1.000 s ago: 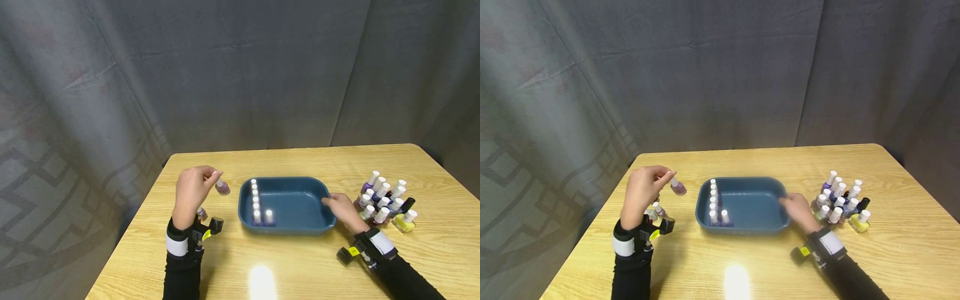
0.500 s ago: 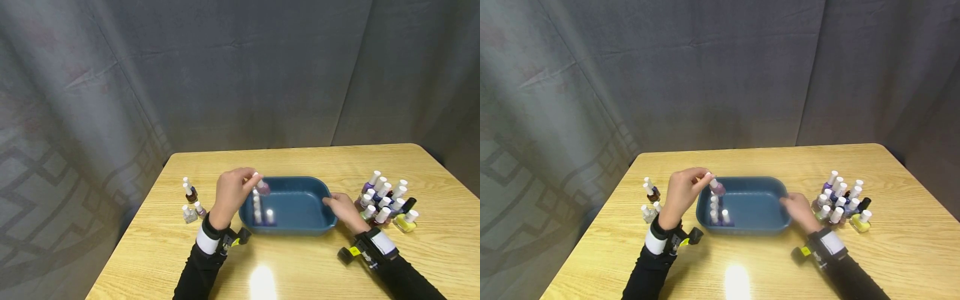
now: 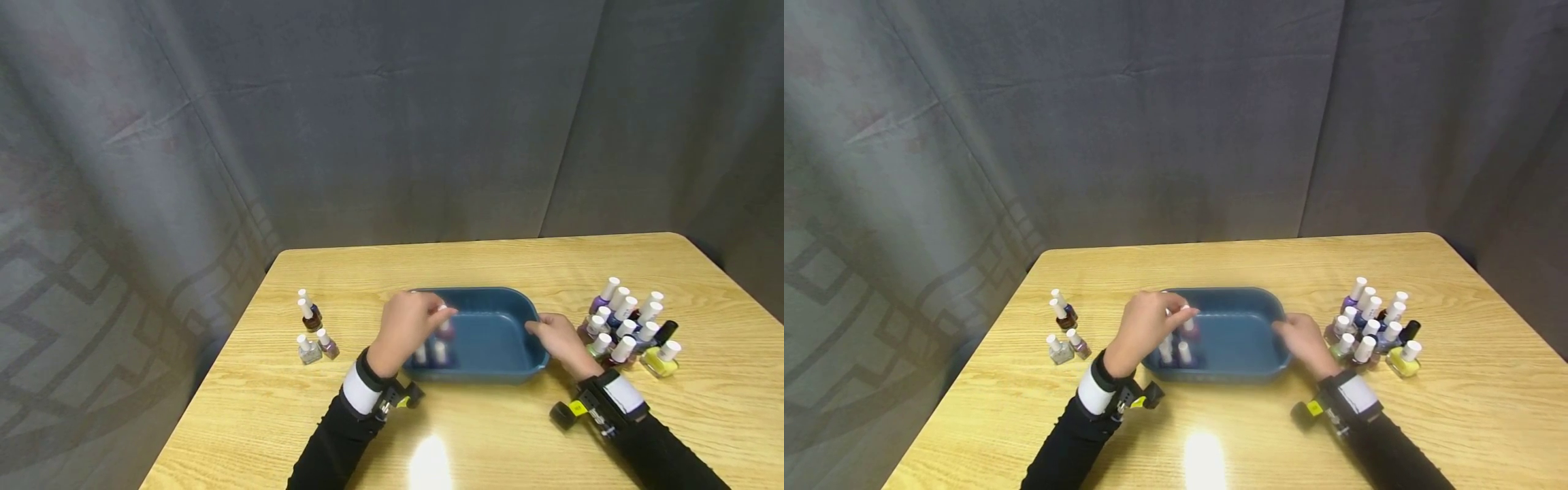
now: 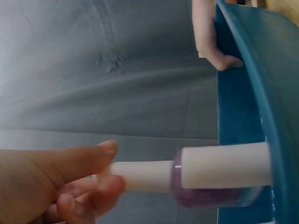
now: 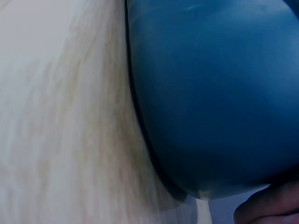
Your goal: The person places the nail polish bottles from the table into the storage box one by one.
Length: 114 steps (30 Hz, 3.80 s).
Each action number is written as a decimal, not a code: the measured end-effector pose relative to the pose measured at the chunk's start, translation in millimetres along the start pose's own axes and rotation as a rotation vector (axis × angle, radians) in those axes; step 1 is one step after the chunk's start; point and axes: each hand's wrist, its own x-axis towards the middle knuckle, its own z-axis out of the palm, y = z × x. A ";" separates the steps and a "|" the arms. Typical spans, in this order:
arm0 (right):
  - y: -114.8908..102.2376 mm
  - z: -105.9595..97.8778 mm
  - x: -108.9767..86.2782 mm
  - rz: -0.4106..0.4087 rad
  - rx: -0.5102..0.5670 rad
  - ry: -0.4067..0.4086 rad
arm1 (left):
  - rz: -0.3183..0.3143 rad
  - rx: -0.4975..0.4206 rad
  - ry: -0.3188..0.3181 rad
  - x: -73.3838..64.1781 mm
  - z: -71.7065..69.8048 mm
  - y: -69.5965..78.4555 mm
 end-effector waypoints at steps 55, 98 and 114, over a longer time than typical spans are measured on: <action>3.7 0.6 0.4 -0.029 0.050 0.018 | -0.176 0.106 -0.350 -1.5 6.1 0.9; 1.3 -0.3 0.8 -0.004 -0.016 0.000 | -0.762 0.334 -0.282 -23.6 -80.3 -169.1; -0.8 0.6 -1.6 -0.007 -0.020 0.009 | -0.631 0.392 -0.168 -16.7 -86.5 -140.7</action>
